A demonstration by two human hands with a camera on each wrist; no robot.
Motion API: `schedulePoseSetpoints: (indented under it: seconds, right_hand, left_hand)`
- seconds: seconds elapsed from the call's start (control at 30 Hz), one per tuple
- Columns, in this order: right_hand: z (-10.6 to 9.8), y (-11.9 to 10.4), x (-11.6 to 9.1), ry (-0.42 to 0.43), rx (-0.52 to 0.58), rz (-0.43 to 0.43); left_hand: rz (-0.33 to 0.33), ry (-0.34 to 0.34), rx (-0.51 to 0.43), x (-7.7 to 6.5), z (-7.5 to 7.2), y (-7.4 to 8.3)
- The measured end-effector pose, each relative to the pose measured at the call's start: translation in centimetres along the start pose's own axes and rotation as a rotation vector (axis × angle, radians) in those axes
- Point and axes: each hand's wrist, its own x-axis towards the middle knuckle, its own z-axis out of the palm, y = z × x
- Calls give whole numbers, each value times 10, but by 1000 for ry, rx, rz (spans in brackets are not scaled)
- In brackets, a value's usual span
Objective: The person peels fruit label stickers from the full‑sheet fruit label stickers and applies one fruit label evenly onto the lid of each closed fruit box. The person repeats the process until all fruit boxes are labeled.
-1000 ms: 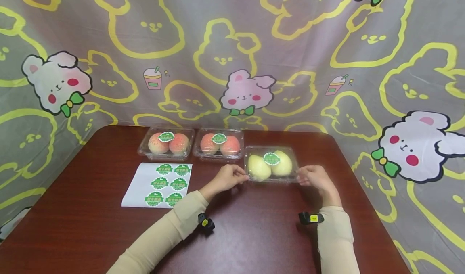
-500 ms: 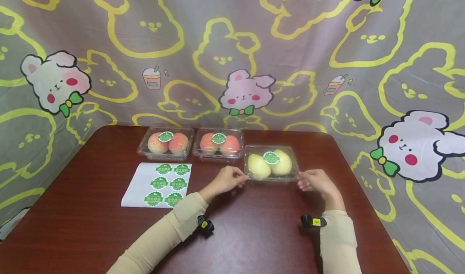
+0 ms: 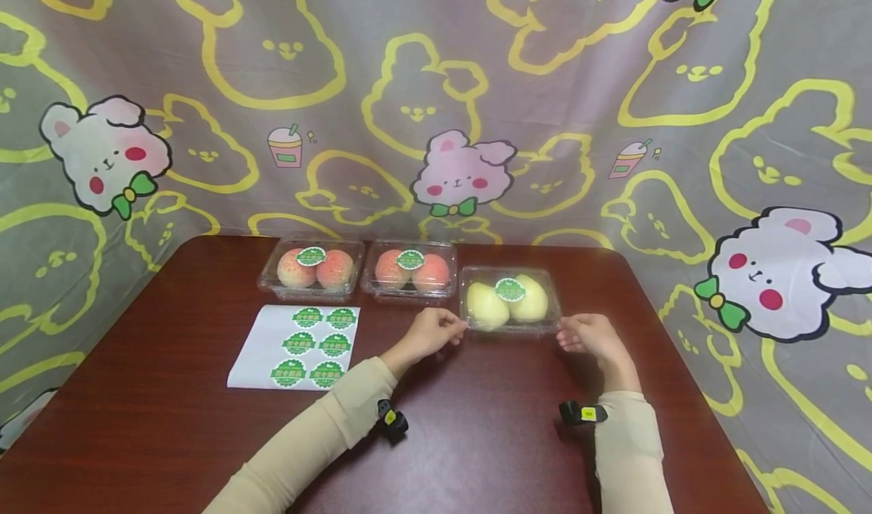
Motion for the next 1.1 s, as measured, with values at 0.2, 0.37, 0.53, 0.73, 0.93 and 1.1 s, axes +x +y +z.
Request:
schedulePoseSetpoints:
  seconds: [0.2,0.37,0.53,0.73,0.93,1.1]
  right_hand:
    - [2,1,4,43,36,-9]
    - [5,2,9,75,110,-25]
    - [7,1,15,110,185,-14]
    - [10,-1,22,143,252,-4]
    - [13,-3,29,203,260,4]
    - [15,-1,34,251,301,23]
  left_hand:
    - [-96,-1,-189,9,6,-3]
    - [-151,5,-313,18,10,-6]
    - [-196,27,-387,24,11,-4]
    - [-241,54,-478,27,14,-2]
    - [-258,85,-543,34,18,-2]
    - [-273,94,-561,38,22,-4]
